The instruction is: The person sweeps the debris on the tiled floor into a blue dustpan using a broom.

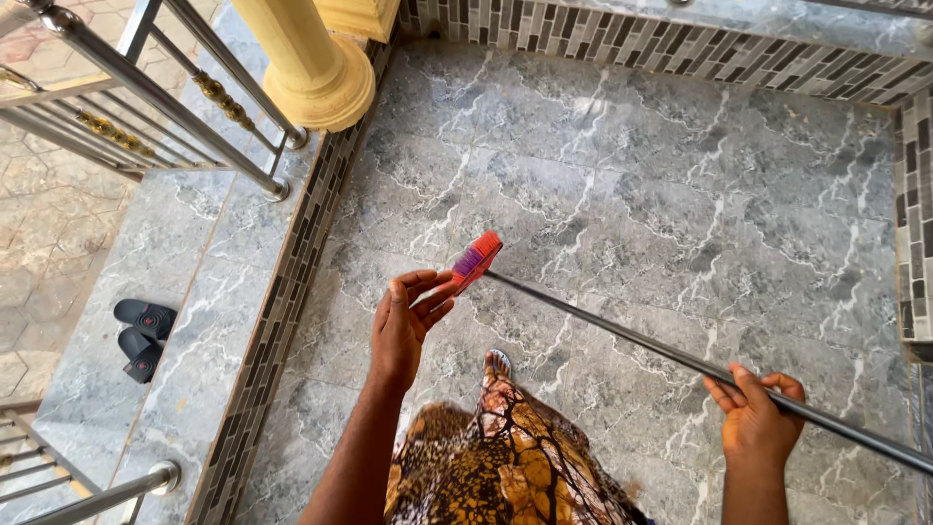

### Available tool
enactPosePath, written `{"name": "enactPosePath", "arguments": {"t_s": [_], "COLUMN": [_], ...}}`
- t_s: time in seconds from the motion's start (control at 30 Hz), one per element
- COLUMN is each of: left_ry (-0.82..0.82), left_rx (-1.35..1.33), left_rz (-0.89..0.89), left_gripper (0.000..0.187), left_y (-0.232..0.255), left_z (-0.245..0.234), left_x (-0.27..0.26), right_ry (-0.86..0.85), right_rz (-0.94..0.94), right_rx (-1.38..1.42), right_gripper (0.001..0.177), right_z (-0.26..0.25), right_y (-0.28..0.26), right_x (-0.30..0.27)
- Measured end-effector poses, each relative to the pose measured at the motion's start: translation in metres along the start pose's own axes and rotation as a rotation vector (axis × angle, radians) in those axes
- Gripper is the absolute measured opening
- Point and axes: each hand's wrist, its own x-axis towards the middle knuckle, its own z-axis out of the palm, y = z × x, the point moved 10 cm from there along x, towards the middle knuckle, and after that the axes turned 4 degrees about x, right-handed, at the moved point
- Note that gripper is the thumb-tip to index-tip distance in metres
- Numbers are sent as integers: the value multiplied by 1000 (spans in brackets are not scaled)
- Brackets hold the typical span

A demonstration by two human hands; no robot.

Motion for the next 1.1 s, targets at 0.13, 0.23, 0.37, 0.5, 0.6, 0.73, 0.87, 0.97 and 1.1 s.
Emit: {"name": "enactPosePath", "arguments": {"t_s": [0.13,0.23,0.37,0.5,0.6,0.73,0.87,0.97,1.1], "left_ry": [28,27,17,3,-24,-101,-134,-134,-142], "left_rx": [-9,20,-11,-5,-17,14,40,31,51], "left_rz": [10,-17,-1,-7,-43,-87,-59,-92,-116], "left_gripper": [62,62,62,64,65,65,66,65,66], "left_y": [20,28,41,58,77,102,121,119,115], "left_z": [-10,-20,-50,-82,-98,-103,-102,-101,-91], "left_x": [61,105,182,260,316,387,459,510,581], "right_ry": [-55,-67,-83,-85,-4,59,126,168,200], "right_rz": [-5,-17,-44,-65,-56,-100,-90,-95,-104], "right_rx": [-10,-36,-43,4,-35,-7,61,39,28], "right_gripper": [31,29,27,28,29,30,30,31,30], "right_z": [83,143,213,284,317,369,408,441,485], "right_y": [1,9,30,54,67,84,99,107,118], "right_x": [32,56,82,108,111,129,145,172,223]}}
